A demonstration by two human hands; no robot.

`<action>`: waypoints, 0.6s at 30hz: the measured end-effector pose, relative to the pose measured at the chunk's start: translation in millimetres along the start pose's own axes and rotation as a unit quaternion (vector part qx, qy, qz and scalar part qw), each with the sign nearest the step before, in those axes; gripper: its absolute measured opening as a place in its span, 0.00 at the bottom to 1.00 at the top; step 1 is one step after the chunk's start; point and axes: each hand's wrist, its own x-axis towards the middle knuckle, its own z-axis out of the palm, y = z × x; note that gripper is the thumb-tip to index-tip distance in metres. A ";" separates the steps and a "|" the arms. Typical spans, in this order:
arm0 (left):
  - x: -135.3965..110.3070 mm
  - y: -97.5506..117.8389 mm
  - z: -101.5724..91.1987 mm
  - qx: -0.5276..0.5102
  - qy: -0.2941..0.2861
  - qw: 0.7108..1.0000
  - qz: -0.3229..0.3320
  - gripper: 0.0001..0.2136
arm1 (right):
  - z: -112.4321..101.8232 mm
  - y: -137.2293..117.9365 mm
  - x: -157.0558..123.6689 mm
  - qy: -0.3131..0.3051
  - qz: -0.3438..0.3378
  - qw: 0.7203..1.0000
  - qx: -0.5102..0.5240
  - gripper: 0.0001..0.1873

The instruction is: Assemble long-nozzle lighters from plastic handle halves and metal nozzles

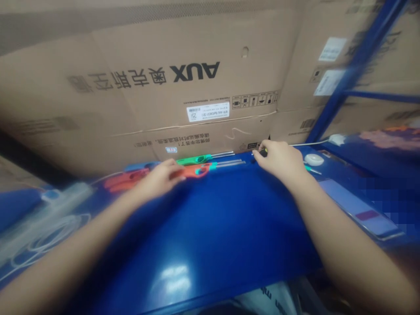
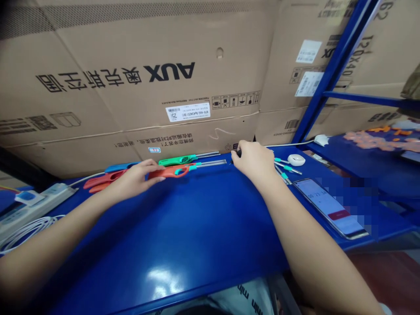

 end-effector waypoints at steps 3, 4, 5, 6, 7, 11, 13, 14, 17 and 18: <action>15.3 -12.5 0.8 0.010 0.002 1.000 -0.025 0.16 | 0.2 4.2 2.0 -0.030 0.006 0.999 -0.016 0.19; 19.6 -15.9 3.3 0.010 0.000 1.000 -0.028 0.15 | 0.2 4.6 2.2 -0.042 0.005 0.999 -0.025 0.19; 23.4 -19.2 6.8 0.010 -0.001 0.999 -0.030 0.15 | 0.3 4.5 2.0 -0.061 0.002 0.997 -0.040 0.19; 26.8 -22.1 11.0 0.010 -0.002 0.999 -0.033 0.15 | 0.4 4.1 1.5 -0.084 -0.002 0.995 -0.058 0.19; 29.7 -24.7 15.6 0.010 -0.002 0.999 -0.037 0.15 | 0.7 3.3 0.8 -0.112 -0.007 0.991 -0.076 0.19; 37.0 -30.9 31.2 0.013 0.013 0.998 -0.055 0.14 | 4.6 -0.3 -2.6 -0.223 -0.029 0.967 -0.121 0.17; 38.5 -31.1 34.5 0.018 0.023 0.998 -0.059 0.13 | 7.1 -1.4 -3.7 -0.254 -0.041 0.958 -0.130 0.17; 38.9 -30.6 35.1 0.023 0.027 0.998 -0.060 0.13 | 8.0 -1.7 -4.0 -0.264 -0.047 0.954 -0.134 0.18; 39.1 -27.5 34.2 0.041 0.034 0.997 -0.062 0.11 | 9.4 -2.6 -4.3 -0.276 -0.060 0.949 -0.138 0.19; 39.1 -26.2 33.7 0.046 0.035 0.996 -0.062 0.11 | 9.6 -3.1 -4.3 -0.280 -0.061 0.948 -0.138 0.18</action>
